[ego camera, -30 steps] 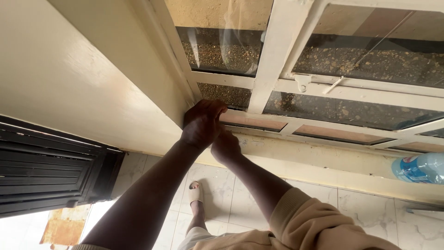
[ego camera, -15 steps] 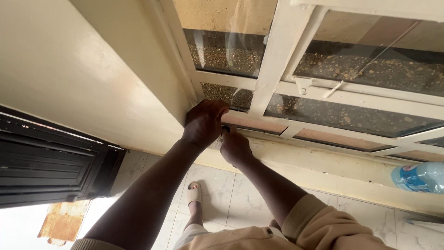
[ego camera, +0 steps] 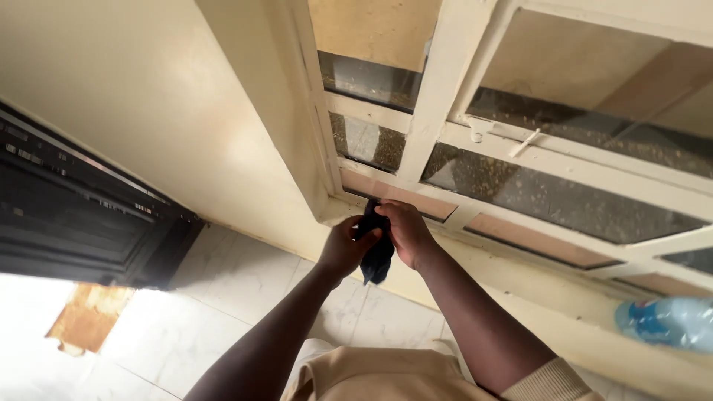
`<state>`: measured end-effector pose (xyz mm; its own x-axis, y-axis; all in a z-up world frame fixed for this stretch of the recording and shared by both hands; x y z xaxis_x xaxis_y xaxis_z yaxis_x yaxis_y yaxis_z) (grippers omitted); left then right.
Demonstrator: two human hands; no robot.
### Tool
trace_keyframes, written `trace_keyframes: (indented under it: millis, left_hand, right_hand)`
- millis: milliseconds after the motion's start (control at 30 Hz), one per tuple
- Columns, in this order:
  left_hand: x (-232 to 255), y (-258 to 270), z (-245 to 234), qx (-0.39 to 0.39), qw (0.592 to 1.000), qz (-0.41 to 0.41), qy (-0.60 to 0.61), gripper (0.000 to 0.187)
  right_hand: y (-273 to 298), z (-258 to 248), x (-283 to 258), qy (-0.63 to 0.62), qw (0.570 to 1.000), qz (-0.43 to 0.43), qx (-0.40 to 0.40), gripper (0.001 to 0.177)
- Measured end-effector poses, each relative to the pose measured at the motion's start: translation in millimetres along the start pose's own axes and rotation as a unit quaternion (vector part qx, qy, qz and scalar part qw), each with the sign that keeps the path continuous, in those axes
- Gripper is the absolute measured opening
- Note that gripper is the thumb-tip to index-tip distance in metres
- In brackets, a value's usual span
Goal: The person pours liquid from a plastic bottle onto a cloth and wipes the lower panes and frame of a white-framed window. The person repeatedly applies liquid and wipes the same area, then briefly walks away to place a padlock on a table before returning to continue wiping.
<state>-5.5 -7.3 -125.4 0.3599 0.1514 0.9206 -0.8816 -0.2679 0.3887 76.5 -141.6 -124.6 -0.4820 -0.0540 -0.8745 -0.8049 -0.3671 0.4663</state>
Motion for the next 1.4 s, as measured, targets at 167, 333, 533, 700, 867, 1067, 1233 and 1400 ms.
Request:
trace_keyframes:
  millis: [167,333,533,700,867,1067,1233,1400]
  left_hand:
    - [6,30,10,0.138,0.961,-0.029,0.240,0.047]
    - [15,53,27,0.148,0.907,-0.032,0.393,0.046]
    - [19,54,25,0.187,0.919,-0.007,0.346,0.041]
    - [-19,0,-19,0.342,0.898,0.041,0.273,0.041]
    - [-47,-52,-37,0.400,0.912,-0.015,0.087,0.042]
    - [8,-44,-15,0.405,0.913,-0.034,-0.030,0.036]
    - [7,-48,-3,0.413,0.909,-0.018,-0.045,0.033]
    - [1,-47,11,0.351,0.934,-0.027,-0.067,0.022]
  right_hand:
    - [46,-8,-31,0.186,0.977,-0.080,-0.066,0.064]
    - [55,-12,-34,0.290,0.943,-0.123,-0.105,0.070]
    - [12,-5,-24,0.480,0.860,-0.145,-0.100,0.057]
    - [12,-2,-41,0.504,0.850,-0.150,-0.037,0.037]
    - [36,-5,-48,0.540,0.823,-0.164,-0.066,0.036]
    - [65,-27,-55,0.537,0.821,-0.163,-0.107,0.033]
    - [76,-56,-40,0.510,0.842,-0.119,-0.128,0.034]
    - [82,-72,-25,0.521,0.832,-0.121,-0.149,0.032]
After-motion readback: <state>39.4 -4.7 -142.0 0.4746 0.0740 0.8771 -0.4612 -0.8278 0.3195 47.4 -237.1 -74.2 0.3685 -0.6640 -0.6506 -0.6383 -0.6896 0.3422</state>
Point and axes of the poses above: each hand's wrist, its own y-axis away from the middle knuckle, its own z-axis out of the palm, x = y × z, the point moved 7 cm from there along -y, towards the middle knuckle, and after that the axes turned 14 degrees about y, right-handed, at the moved point
